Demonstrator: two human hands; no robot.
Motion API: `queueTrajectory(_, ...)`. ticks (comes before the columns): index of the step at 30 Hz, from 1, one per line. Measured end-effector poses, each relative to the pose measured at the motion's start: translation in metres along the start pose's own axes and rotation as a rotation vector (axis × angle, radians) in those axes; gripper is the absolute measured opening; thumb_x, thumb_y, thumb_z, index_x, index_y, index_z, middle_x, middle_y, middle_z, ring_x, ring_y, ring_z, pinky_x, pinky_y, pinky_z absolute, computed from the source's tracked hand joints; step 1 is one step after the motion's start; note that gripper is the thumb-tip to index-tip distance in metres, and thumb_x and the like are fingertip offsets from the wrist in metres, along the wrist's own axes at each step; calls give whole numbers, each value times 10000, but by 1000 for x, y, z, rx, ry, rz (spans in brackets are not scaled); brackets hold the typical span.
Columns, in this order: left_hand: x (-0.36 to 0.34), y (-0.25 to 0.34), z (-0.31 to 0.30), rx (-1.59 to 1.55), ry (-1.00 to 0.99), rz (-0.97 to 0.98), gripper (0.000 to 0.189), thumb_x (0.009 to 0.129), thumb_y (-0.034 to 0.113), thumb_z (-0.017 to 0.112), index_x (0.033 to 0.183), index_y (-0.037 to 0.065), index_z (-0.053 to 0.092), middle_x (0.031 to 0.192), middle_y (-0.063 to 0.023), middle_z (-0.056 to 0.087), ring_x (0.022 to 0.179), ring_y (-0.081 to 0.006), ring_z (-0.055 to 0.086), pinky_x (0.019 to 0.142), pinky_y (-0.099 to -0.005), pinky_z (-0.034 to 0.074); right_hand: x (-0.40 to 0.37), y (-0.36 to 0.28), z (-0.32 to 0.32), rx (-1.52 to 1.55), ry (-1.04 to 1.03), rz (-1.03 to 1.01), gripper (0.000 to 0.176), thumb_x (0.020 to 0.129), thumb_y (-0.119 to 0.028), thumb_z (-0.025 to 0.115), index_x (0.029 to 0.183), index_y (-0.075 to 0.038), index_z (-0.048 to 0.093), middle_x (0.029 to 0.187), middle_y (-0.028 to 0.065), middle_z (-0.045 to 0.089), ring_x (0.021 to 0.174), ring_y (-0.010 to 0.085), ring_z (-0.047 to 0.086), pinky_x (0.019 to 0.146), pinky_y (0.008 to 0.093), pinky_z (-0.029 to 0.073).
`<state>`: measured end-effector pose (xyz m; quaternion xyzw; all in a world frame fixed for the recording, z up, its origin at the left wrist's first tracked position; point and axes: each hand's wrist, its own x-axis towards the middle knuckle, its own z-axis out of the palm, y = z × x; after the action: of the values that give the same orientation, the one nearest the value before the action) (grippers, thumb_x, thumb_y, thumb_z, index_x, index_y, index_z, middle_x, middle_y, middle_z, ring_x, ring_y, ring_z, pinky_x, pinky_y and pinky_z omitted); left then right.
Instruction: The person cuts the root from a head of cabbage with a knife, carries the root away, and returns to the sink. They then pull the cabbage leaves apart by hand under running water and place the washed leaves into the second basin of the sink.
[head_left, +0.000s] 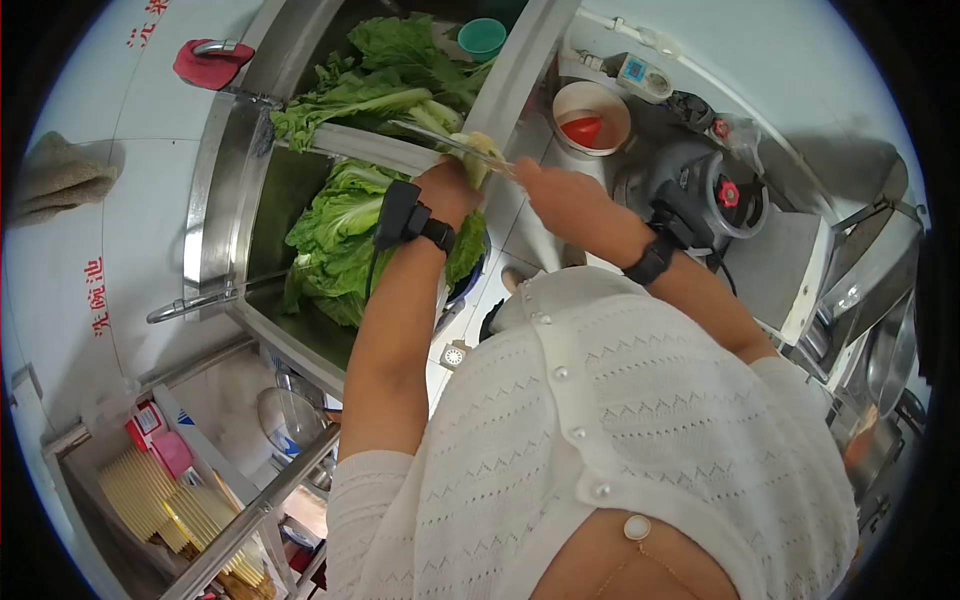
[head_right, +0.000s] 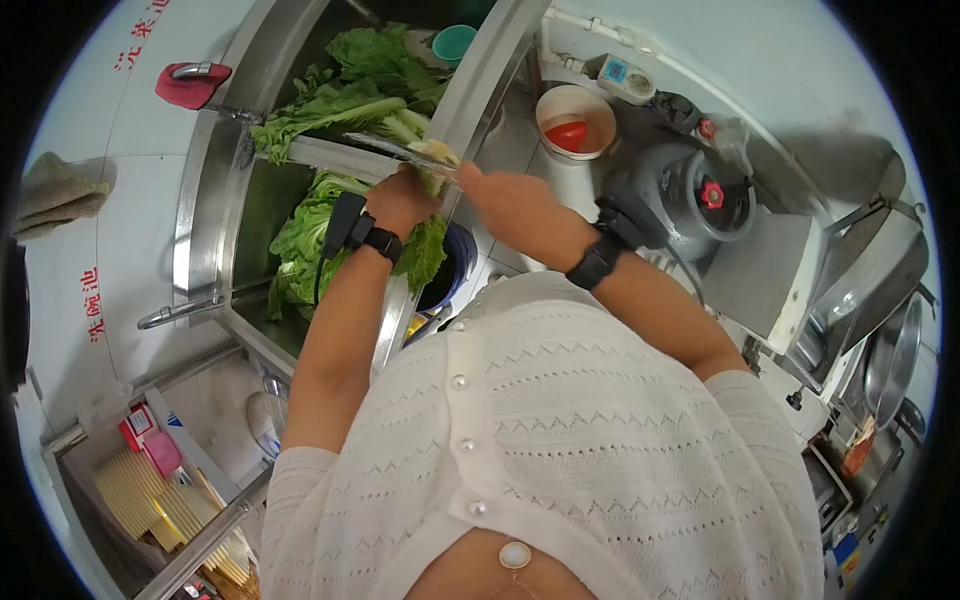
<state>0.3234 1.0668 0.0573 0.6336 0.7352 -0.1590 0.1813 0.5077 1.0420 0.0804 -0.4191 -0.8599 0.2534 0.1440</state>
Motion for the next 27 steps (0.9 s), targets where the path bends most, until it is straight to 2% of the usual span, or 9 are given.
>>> queueTrajectory(5, 3, -1, 1, -28, 24, 31, 614, 553, 369, 662, 1017, 3, 498, 928, -165, 615, 866, -298, 600, 738, -370, 481, 15, 1, -2, 51, 4, -47, 153, 792, -60, 435, 926, -41, 365, 643, 182, 528, 622, 375, 529, 519, 461, 408)
queueTrajectory(7, 2, -1, -2, -33, -7, 22, 500, 571, 305, 682, 938, -10, 552, 908, -180, 612, 853, -291, 604, 737, -360, 484, 8, 4, -9, 57, -61, -12, 159, 784, -66, 447, 914, -35, 362, 642, 180, 536, 599, 377, 530, 497, 454, 404)
queueTrajectory(11, 10, -3, 4, -41, -13, 21, 487, 571, 306, 684, 913, -18, 560, 901, -186, 611, 843, -298, 605, 722, -366, 488, -17, 4, -23, -12, -159, 89, 153, 790, -63, 421, 934, -31, 382, 643, 171, 556, 598, 365, 555, 515, 461, 420)
queueTrajectory(17, 15, -6, 17, 59, 137, 132, 467, 586, 293, 679, 902, -29, 558, 864, -182, 616, 804, -298, 613, 706, -356, 493, 20, 3, -3, 0, -45, -11, 170, 779, -54, 450, 919, -25, 358, 624, 184, 540, 586, 367, 542, 498, 452, 410)
queueTrajectory(22, 5, 1, 0, 73, 42, 158, 387, 588, 287, 675, 837, 0, 601, 858, -162, 619, 793, -286, 613, 691, -357, 496, 17, 5, -5, 17, -71, 7, 107, 790, -49, 416, 887, -21, 381, 628, 187, 553, 593, 378, 556, 503, 464, 421)
queueTrajectory(26, 9, -3, 3, 42, 67, 120, 380, 575, 291, 677, 826, 12, 619, 856, -156, 621, 772, -288, 614, 685, -357, 497, -8, 6, -17, 35, -162, 89, 104, 800, -59, 410, 895, -23, 386, 639, 199, 553, 592, 385, 553, 508, 472, 418)
queueTrajectory(27, 9, -2, 2, 34, 53, 124, 397, 567, 293, 680, 835, 8, 618, 852, -158, 621, 768, -291, 615, 684, -357, 497, -5, 8, -16, 28, -146, 81, 148, 794, -75, 447, 911, -31, 369, 648, 195, 549, 610, 386, 550, 512, 466, 416)
